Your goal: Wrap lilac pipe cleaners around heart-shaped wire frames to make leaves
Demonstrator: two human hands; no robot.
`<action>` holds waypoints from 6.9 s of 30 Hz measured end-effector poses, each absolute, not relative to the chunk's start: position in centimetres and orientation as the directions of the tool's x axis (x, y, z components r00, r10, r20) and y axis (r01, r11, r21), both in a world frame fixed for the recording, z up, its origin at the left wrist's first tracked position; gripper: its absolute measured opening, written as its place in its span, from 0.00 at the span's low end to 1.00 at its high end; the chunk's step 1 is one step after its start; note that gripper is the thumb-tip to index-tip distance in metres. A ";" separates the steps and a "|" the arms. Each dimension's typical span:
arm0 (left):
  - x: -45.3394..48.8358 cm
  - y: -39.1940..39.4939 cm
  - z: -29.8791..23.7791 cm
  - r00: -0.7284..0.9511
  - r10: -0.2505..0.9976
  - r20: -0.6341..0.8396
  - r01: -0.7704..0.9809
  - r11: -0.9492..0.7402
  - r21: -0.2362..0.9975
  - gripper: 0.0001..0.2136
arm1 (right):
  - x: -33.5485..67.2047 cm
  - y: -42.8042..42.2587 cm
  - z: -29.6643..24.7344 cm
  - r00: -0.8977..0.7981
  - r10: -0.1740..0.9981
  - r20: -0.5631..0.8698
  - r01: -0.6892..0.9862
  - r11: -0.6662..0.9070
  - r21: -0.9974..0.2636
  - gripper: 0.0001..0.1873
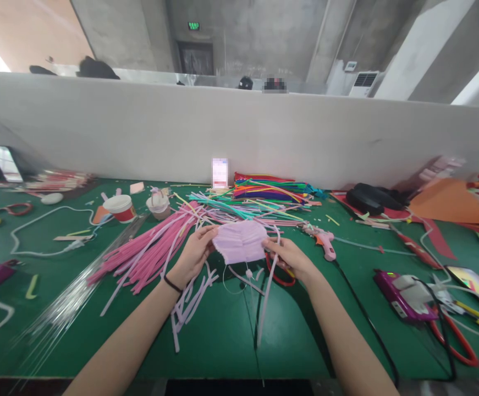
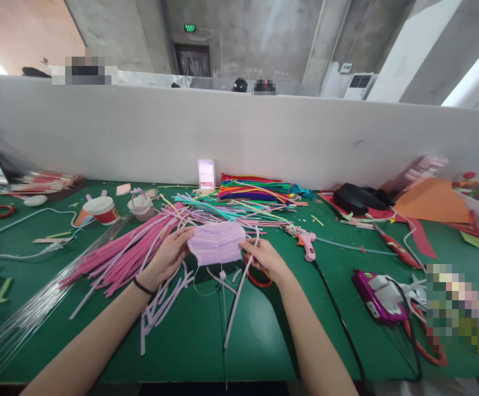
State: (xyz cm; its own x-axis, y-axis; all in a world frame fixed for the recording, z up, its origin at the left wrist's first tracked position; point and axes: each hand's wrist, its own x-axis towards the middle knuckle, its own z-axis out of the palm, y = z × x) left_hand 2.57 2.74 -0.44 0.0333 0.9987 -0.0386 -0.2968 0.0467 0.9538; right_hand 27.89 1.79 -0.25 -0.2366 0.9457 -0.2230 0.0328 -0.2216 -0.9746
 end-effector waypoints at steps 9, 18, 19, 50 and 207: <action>2.8 2.2 -0.2 0.185 0.981 0.054 0.002 -0.055 0.998 0.19 | 29.0 1.9 0.5 -0.297 0.945 -0.138 -0.253 -0.217 -0.943 0.21; 2.6 1.0 -0.5 0.709 0.659 0.251 0.572 -0.745 0.342 0.06 | 30.6 2.8 0.2 -0.241 0.959 -0.150 -0.303 -0.221 -0.927 0.23; 2.1 1.4 -0.4 0.693 0.669 0.266 0.609 -0.742 0.279 0.07 | 30.5 2.8 0.2 -0.249 0.955 -0.160 -0.268 -0.227 -0.936 0.23; 2.3 2.0 -2.4 0.446 0.845 0.295 0.606 -0.527 0.595 0.07 | 26.8 0.6 -0.6 -0.458 0.880 0.126 0.780 0.466 -0.417 0.02; 2.7 0.2 1.2 0.295 0.949 0.115 0.062 -0.139 0.988 0.25 | 23.9 0.2 -0.8 0.023 0.986 -0.165 -0.483 -0.133 -0.866 0.14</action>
State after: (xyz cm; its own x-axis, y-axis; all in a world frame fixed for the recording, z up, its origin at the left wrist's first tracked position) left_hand 2.69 0.22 1.22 0.2947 0.9487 0.1147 0.0622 -0.1388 0.9884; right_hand 23.87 0.18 -0.83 0.0235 0.9861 -0.1647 -0.4827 -0.1331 -0.8656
